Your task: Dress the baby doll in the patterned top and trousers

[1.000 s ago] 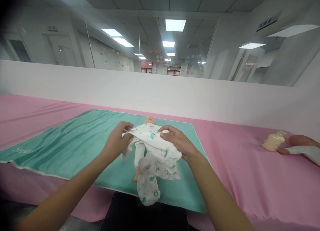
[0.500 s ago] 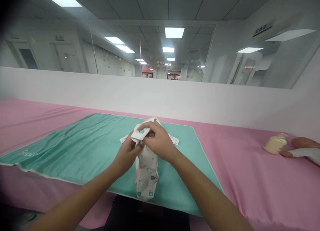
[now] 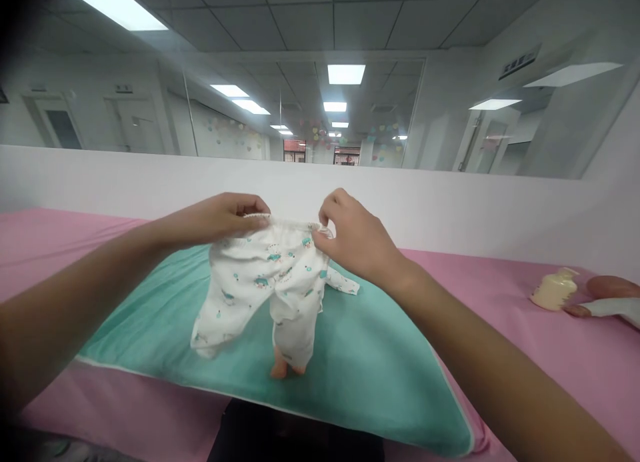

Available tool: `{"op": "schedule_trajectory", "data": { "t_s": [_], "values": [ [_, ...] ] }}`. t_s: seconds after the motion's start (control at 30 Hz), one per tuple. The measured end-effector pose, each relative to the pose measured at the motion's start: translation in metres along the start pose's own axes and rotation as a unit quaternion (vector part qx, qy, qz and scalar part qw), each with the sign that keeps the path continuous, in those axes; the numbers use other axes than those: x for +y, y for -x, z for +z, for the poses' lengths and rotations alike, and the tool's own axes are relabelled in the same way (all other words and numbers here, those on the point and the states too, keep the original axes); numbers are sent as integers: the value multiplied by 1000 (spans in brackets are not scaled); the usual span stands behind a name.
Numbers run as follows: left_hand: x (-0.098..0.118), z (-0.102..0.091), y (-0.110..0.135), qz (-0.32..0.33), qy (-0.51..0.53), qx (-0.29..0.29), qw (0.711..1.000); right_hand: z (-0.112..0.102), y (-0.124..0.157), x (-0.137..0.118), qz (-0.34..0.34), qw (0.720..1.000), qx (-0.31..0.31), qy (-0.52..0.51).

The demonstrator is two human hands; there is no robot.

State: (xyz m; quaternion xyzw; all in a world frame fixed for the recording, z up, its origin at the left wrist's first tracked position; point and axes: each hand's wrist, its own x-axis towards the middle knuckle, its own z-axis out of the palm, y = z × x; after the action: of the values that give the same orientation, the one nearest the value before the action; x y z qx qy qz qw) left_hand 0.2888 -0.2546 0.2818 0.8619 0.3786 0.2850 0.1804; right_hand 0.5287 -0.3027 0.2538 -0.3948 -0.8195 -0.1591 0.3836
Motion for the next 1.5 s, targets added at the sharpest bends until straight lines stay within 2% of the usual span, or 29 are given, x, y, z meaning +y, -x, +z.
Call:
{"op": "schedule_trajectory", "data": {
  "t_s": [0.07, 0.13, 0.23, 0.27, 0.33, 0.4, 0.47, 0.57, 0.63, 0.7, 0.77, 0.87, 0.93, 1.0, 1.1, 1.13, 1.17, 1.2, 1.27, 1.3, 1.33, 1.37, 1.4, 1.47, 1.5],
  "values": [
    [12, -8, -2, 0, 11, 6, 1000, 2, 0, -12, -90, 995, 35, 36],
    [23, -12, -1, 3, 34, 2, 999, 8, 1, -25, -174, 981, 19, 86],
    [30, -15, 2, 19, 32, -23, 999, 22, 1, -34, -232, 957, -59, 164],
    [28, -15, 2, 23, 15, -19, 999, 26, 1, -32, -238, 949, -98, 184],
    [21, -14, 1, 25, -40, 27, 999, 35, -1, -26, -245, 931, -185, 196],
    [10, -9, 0, 41, -102, 92, 990, 39, -5, -18, -234, 929, -238, 159],
    [2, 5, 3, 74, -116, 118, 983, 39, -10, -12, -189, 951, -231, 84],
    [-1, 38, 13, 84, 23, 75, 993, 34, -19, -13, -56, 980, -176, -68],
    [1, 63, 22, 55, 149, 20, 987, 32, -24, -15, 41, 970, -161, -177],
    [4, 82, 29, 27, 247, -46, 967, 31, -25, -16, 116, 939, -165, -280],
    [5, 92, 33, 3, 330, -89, 940, 32, -23, -14, 157, 889, -180, -391],
    [4, 91, 33, -12, 413, -44, 910, 35, -13, -8, 186, 788, -224, -543],
    [3, 87, 31, -21, 416, -13, 909, 39, -3, -7, 201, 737, -252, -594],
    [0, 82, 29, -37, 402, 4, 915, 44, 9, -11, 209, 712, -299, -601],
    [-10, 80, 30, -50, 392, 22, 918, 52, 26, -25, 179, 704, -412, -550],
    [-15, 80, 32, -48, 380, -6, 924, 55, 31, -30, 160, 708, -439, -529],
    [-21, 80, 35, -44, 361, -61, 929, 58, 36, -33, 141, 714, -456, -512],
    [-27, 81, 39, -38, 338, -143, 930, 61, 42, -35, 123, 718, -467, -501],
    [-39, 87, 49, -34, 293, -332, 896, 70, 57, -31, 108, 712, -478, -503],
    [-44, 92, 56, -39, 280, -399, 872, 75, 66, -26, 113, 703, -477, -515],
    [-49, 99, 64, -48, 283, -434, 854, 80, 78, -22, 127, 690, -467, -538],
    [-53, 109, 73, -61, 301, -437, 846, 87, 91, -18, 149, 673, -443, -573],
    [-57, 120, 82, -77, 335, -411, 845, 95, 105, -15, 173, 650, -408, -617],
    [-62, 147, 98, -114, 442, -315, 832, 112, 134, -18, 233, 579, -315, -715],
    [-64, 161, 105, -130, 505, -262, 812, 121, 147, -24, 264, 539, -272, -752]
  ]
}}
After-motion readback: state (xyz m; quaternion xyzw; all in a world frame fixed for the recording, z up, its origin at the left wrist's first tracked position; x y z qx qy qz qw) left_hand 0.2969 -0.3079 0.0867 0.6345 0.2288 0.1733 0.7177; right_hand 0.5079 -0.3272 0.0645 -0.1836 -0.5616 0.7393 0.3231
